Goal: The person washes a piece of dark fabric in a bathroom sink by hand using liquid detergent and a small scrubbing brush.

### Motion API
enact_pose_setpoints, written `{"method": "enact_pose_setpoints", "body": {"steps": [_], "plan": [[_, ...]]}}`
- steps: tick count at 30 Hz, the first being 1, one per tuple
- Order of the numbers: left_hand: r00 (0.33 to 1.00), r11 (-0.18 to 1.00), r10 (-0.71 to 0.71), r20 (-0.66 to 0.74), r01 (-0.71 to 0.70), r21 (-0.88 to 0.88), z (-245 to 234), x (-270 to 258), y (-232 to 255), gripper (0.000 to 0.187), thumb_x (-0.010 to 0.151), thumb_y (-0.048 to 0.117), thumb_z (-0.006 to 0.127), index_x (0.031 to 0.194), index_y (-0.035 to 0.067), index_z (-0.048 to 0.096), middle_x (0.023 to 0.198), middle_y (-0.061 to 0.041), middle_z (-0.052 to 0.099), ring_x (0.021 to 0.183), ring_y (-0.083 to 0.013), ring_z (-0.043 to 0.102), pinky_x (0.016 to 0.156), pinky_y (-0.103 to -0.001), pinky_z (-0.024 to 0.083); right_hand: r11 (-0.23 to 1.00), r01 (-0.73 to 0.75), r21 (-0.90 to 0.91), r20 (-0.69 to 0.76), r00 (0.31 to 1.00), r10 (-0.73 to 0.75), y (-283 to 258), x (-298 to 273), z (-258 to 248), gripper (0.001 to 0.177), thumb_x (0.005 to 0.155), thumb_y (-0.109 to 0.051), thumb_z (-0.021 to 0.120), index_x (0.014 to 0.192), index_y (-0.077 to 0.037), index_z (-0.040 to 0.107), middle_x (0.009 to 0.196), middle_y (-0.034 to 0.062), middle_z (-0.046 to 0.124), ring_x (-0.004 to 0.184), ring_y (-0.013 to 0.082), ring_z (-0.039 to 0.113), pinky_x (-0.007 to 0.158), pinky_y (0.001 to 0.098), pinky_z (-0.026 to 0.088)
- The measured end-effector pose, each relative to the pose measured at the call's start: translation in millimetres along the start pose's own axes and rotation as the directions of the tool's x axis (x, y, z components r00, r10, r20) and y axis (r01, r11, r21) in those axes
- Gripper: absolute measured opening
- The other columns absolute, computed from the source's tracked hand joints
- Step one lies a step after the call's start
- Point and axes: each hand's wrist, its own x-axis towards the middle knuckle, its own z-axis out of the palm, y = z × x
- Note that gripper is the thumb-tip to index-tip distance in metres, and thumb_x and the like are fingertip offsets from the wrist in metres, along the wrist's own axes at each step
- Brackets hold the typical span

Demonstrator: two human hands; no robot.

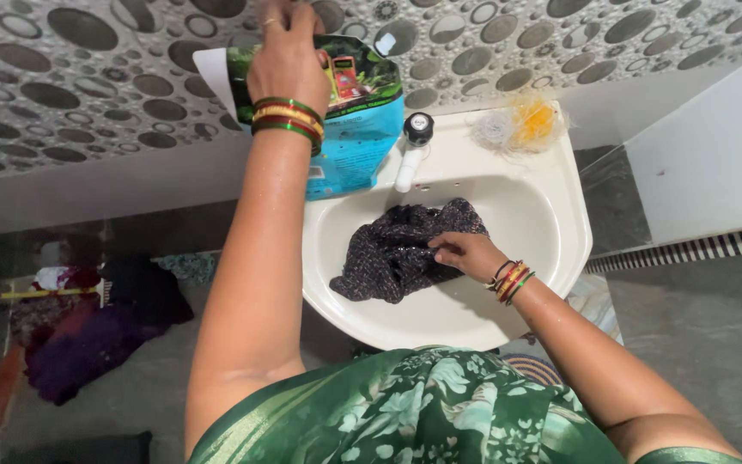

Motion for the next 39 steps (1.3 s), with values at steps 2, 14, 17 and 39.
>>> {"method": "enact_pose_setpoints", "body": {"steps": [2, 14, 17, 39], "plan": [[0.998, 0.999, 0.009, 0.057, -0.008, -0.033, -8, 1, 5, 0.025, 0.079, 0.012, 0.079, 0.102, 0.014, 0.068, 0.099, -0.017, 0.067, 0.085, -0.0432, 0.068, 0.07, -0.054, 0.053, 1.0, 0.001, 0.016, 0.024, 1.0, -0.001, 4, 5, 5, 0.031, 0.091, -0.023, 0.073, 0.121, -0.012, 0.073, 0.091, 0.0083, 0.075, 0.086, 0.0166, 0.068, 0.082, 0.0307, 0.055], [0.876, 0.768, 0.482, -0.028, -0.438, -0.467, -127, -1, 126, 0.012, 0.091, 0.019, 0.08, 0.097, 0.012, 0.072, 0.093, -0.008, 0.068, 0.091, -0.0327, 0.068, 0.076, -0.045, 0.053, 0.297, -0.285, 0.911, 0.312, 0.949, -0.047, 21, 34, -46, 0.074, 0.094, -0.047, 0.031, 0.147, 0.001, 0.047, 0.135, 0.0268, 0.066, 0.113, 0.0369, 0.07, 0.088, 0.0436, 0.062], [0.86, 0.678, 0.51, -0.007, -0.407, -0.612, -114, -1, 142, 0.012, 0.093, 0.02, 0.078, 0.098, 0.011, 0.072, 0.09, -0.009, 0.066, 0.089, -0.0309, 0.068, 0.079, -0.043, 0.053, 0.322, -0.223, 0.92, 0.291, 0.939, -0.181, 20, 26, -59, 0.084, 0.098, -0.068, 0.032, 0.152, -0.004, 0.045, 0.137, 0.0281, 0.062, 0.11, 0.0396, 0.069, 0.076, 0.0469, 0.06], [0.948, 0.32, -0.045, 0.314, 0.312, -0.895, -60, -87, 43, 0.028, 0.102, 0.003, 0.066, 0.13, 0.002, 0.064, 0.114, -0.005, 0.069, 0.095, -0.0078, 0.069, 0.075, -0.022, 0.056, -0.262, 0.497, 0.827, -0.476, 0.868, 0.145, 154, -5, -85, 0.075, 0.08, -0.024, 0.08, 0.147, -0.01, 0.049, 0.136, 0.0114, 0.063, 0.129, 0.0348, 0.059, 0.12, 0.0542, 0.043]]}}
